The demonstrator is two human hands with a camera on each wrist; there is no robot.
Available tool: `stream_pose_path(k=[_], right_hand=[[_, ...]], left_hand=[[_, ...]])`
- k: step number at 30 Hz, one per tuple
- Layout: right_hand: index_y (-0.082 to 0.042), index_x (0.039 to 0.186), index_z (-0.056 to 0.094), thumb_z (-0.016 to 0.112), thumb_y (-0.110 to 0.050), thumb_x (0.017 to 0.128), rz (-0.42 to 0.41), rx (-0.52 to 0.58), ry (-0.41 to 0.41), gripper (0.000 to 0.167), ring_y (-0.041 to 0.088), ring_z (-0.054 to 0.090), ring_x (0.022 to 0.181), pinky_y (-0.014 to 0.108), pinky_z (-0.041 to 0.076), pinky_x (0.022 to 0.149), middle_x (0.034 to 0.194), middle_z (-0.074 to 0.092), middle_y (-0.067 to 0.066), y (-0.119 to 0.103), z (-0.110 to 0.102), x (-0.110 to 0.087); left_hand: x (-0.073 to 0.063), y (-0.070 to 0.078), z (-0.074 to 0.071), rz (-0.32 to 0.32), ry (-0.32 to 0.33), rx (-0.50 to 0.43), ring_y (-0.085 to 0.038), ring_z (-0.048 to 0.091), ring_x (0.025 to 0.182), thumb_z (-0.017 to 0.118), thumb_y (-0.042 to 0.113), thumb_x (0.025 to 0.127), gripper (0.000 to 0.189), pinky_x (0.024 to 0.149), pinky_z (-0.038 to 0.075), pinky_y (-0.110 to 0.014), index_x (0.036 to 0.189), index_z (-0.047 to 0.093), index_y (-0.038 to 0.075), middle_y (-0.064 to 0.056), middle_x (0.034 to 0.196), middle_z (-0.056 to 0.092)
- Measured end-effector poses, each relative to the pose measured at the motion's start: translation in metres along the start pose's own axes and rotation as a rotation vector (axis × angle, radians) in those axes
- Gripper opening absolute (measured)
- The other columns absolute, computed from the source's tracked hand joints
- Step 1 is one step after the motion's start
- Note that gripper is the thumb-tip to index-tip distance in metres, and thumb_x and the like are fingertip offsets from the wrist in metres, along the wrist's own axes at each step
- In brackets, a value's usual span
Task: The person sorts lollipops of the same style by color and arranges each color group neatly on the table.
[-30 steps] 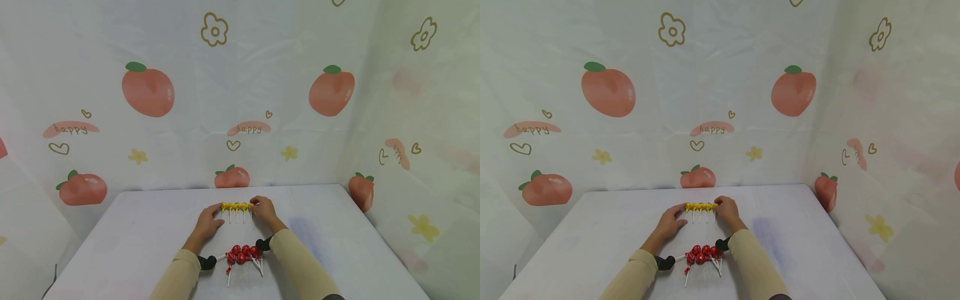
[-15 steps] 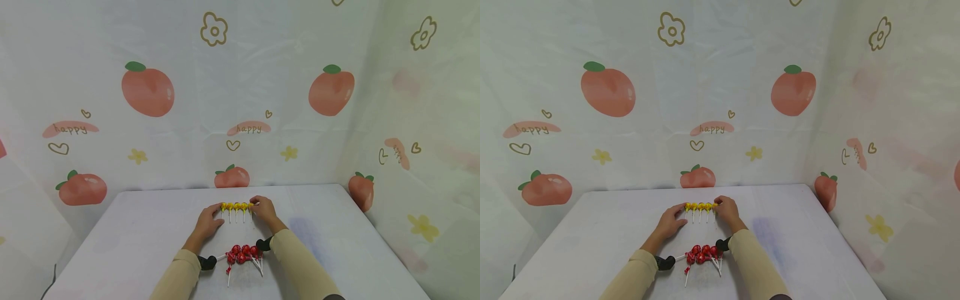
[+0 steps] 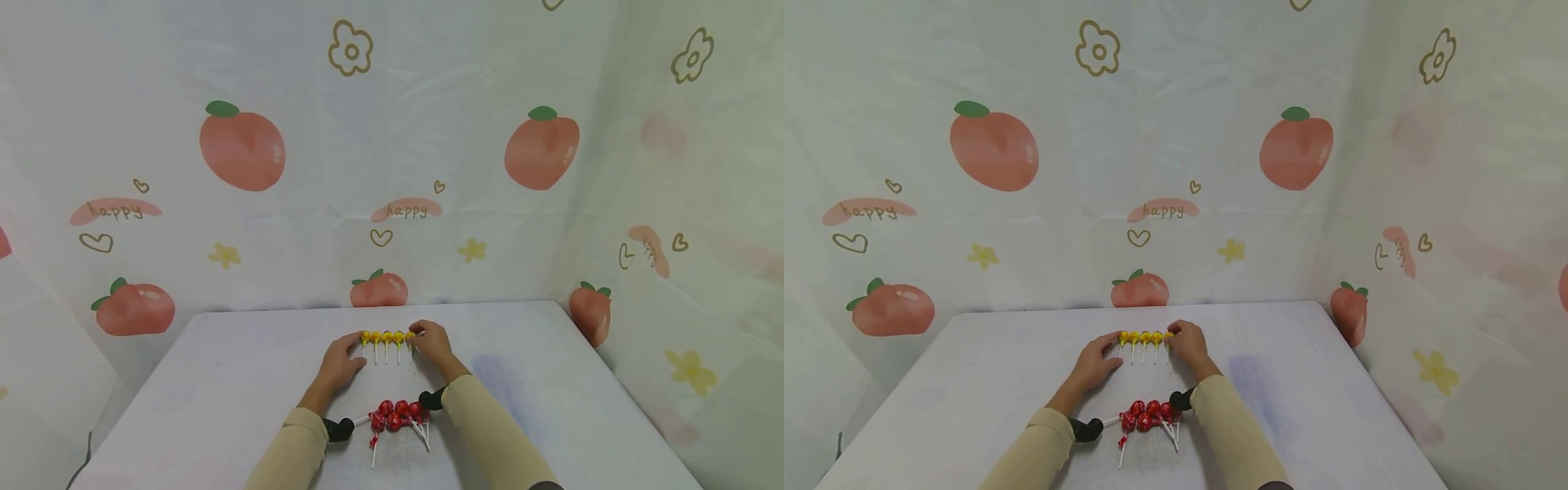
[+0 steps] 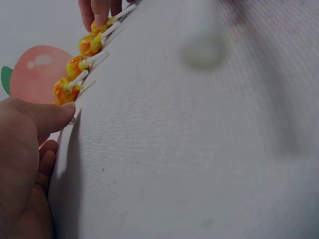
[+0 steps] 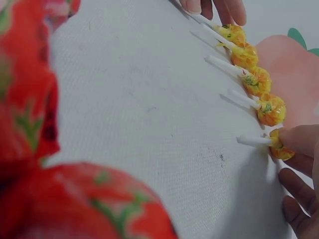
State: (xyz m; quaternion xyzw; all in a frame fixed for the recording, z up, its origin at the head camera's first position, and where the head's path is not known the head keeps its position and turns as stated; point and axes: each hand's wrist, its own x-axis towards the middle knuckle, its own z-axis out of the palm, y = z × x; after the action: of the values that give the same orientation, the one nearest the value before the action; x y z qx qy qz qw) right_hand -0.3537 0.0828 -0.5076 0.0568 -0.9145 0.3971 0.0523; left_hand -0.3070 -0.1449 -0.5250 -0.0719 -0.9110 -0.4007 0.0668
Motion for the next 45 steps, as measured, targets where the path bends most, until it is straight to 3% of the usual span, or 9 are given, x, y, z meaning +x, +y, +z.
stream_pose_path(k=[23, 38, 45], right_hand=[[-0.007, 0.104, 0.071, 0.075, -0.013, 0.085, 0.024, 0.015, 0.002, 0.020, 0.022, 0.061, 0.087, 0.038, 0.051, 0.080, 0.099, 0.067, 0.004, 0.001, 0.001, 0.000], [-0.005, 0.108, 0.069, 0.075, -0.016, 0.085, 0.027, 0.088, 0.040, 0.026, 0.025, 0.063, 0.093, 0.038, 0.052, 0.078, 0.102, 0.066, 0.007, 0.005, -0.005, -0.006], [-0.007, 0.111, 0.068, 0.072, -0.017, 0.087, 0.061, 0.114, 0.018, 0.025, 0.023, 0.060, 0.091, 0.035, 0.054, 0.074, 0.106, 0.064, 0.008, 0.006, -0.008, -0.011]], left_hand=[[0.002, -0.004, 0.001, 0.006, -0.003, -0.023, -0.035, 0.043, 0.131, 0.073, 0.012, 0.086, 0.058, 0.107, 0.032, -0.053, 0.140, 0.053, 0.008, -0.014, 0.138, 0.053], [0.002, -0.002, 0.003, -0.043, -0.004, -0.031, -0.035, 0.043, 0.131, 0.073, 0.017, 0.087, 0.058, 0.106, 0.032, -0.053, 0.141, 0.052, 0.013, -0.014, 0.139, 0.052], [0.001, -0.001, -0.002, -0.059, -0.006, -0.061, -0.034, 0.048, 0.126, 0.075, 0.019, 0.086, 0.061, 0.104, 0.035, -0.053, 0.142, 0.051, 0.014, -0.014, 0.138, 0.052]])
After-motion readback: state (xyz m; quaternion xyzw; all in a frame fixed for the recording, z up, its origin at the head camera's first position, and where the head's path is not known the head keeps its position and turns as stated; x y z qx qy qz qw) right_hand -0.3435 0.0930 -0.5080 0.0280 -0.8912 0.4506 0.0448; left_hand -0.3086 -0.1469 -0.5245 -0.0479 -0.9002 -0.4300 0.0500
